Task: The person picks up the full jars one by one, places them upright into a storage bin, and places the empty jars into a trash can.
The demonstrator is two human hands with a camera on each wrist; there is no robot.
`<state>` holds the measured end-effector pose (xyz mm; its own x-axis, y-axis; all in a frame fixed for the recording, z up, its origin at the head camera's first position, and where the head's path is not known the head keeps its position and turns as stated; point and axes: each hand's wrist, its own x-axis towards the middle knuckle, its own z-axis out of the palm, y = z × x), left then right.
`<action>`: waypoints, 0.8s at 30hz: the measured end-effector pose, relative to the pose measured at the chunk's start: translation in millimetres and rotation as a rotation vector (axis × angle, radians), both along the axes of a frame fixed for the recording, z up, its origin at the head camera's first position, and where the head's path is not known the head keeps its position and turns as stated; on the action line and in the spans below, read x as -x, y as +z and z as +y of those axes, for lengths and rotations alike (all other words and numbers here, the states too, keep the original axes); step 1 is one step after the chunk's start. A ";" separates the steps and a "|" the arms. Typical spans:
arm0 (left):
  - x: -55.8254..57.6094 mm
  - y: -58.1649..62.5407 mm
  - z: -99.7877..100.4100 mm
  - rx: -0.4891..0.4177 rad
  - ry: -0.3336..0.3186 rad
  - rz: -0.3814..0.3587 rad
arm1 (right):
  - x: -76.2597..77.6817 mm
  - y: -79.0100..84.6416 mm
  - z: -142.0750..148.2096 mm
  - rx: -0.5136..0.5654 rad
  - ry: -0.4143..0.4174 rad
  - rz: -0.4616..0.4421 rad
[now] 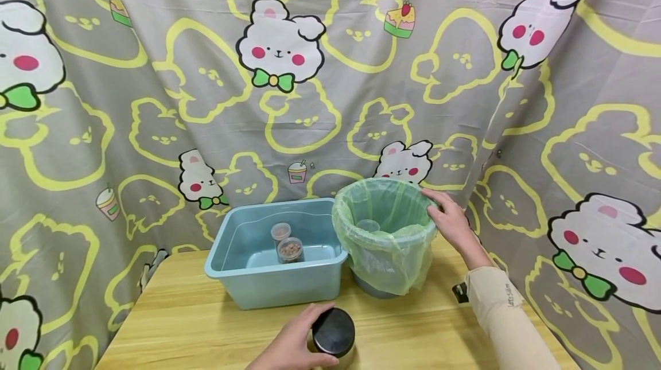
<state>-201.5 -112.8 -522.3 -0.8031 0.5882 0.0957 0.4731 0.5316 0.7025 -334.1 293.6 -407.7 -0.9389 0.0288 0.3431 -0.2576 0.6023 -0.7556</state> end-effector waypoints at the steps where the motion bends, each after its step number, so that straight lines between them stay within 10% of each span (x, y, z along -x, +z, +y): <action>1: -0.1 1.1 -0.1 0.006 0.005 0.005 | 0.2 0.0 0.3 0.001 -0.002 0.001; 13: -2.6 29.5 -0.2 -0.021 0.066 0.135 | 0.3 -0.1 0.6 -0.007 -0.004 0.003; 24: -2.3 80.8 -3.2 -0.140 0.091 0.229 | 1.0 -1.4 0.7 -0.011 -0.003 0.020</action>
